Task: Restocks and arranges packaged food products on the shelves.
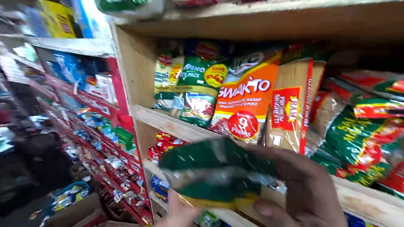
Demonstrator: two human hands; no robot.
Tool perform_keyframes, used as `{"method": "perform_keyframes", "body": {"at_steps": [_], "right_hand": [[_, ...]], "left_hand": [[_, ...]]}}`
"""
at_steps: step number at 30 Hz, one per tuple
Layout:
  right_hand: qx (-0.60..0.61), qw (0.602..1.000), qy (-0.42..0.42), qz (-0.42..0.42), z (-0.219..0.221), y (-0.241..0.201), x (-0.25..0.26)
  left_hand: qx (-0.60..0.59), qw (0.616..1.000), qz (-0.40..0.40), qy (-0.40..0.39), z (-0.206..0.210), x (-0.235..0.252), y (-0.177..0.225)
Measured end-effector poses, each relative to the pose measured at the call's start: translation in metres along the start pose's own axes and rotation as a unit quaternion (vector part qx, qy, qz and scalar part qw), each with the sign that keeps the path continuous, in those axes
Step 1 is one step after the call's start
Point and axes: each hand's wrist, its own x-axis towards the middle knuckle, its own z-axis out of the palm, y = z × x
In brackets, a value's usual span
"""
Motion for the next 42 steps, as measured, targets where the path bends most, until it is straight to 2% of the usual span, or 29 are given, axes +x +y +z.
{"method": "perform_keyframes", "body": {"at_steps": [2,5,7,9,12,21,23,26,28,29,31,33,35,37,38,39,40,42], "right_hand": [[-0.061,0.998,0.018,0.004,-0.015,0.007,-0.003],[-0.214,0.975,0.054,0.008,-0.036,0.032,-0.02],[-0.346,0.936,0.067,0.0,-0.04,0.048,-0.027],[-0.475,0.877,0.07,-0.034,-0.035,0.058,-0.031],[-0.56,0.823,0.079,-0.057,-0.026,0.063,-0.03],[-0.58,0.807,0.089,-0.071,-0.024,0.067,-0.03],[-0.555,0.819,0.114,-0.096,-0.024,0.069,-0.032],[-0.403,0.901,0.106,-0.122,-0.003,0.068,-0.039],[-0.227,0.972,0.051,-0.045,0.037,0.061,-0.042],[-0.112,0.993,0.032,0.008,0.058,0.055,-0.039],[0.099,0.99,0.047,0.084,0.09,0.043,-0.023],[0.213,0.963,0.127,0.106,0.103,0.033,-0.009],[0.188,0.959,0.195,0.083,0.097,0.029,0.006],[0.084,0.975,0.199,0.053,0.078,0.029,0.033],[0.044,0.979,0.193,0.042,0.07,0.029,0.049],[0.029,0.982,0.182,0.044,0.064,0.028,0.066],[0.031,0.984,0.165,0.066,0.061,0.028,0.084],[0.049,0.982,0.139,0.119,0.059,0.031,0.117]], "left_hand": [[0.104,0.99,0.027,0.088,-0.017,0.047,0.009],[0.172,0.974,0.069,0.131,-0.049,0.123,0.016],[0.205,0.965,0.052,0.152,-0.067,0.162,0.021],[0.202,0.965,0.025,0.166,-0.073,0.185,0.028],[0.186,0.966,-0.011,0.18,-0.076,0.203,0.031],[0.148,0.966,-0.037,0.21,-0.079,0.204,0.03],[0.103,0.967,-0.01,0.234,-0.075,0.198,0.028],[-0.056,0.964,0.04,0.255,-0.051,0.182,0.024],[-0.158,0.952,0.027,0.263,-0.022,0.162,0.025],[-0.194,0.945,0.008,0.262,-0.007,0.15,0.026],[-0.236,0.936,-0.043,0.26,0.018,0.121,0.028],[-0.263,0.931,-0.102,0.232,0.034,0.095,0.028],[-0.26,0.937,-0.181,0.15,0.032,0.086,0.028],[-0.156,0.954,-0.255,-0.019,0.01,0.096,0.021],[-0.089,0.952,-0.266,-0.12,-0.005,0.104,0.015],[-0.021,0.945,-0.268,-0.189,-0.017,0.112,0.013],[0.029,0.94,-0.261,-0.219,-0.027,0.118,0.014],[0.094,0.957,-0.204,-0.182,-0.046,0.125,0.021]]}}
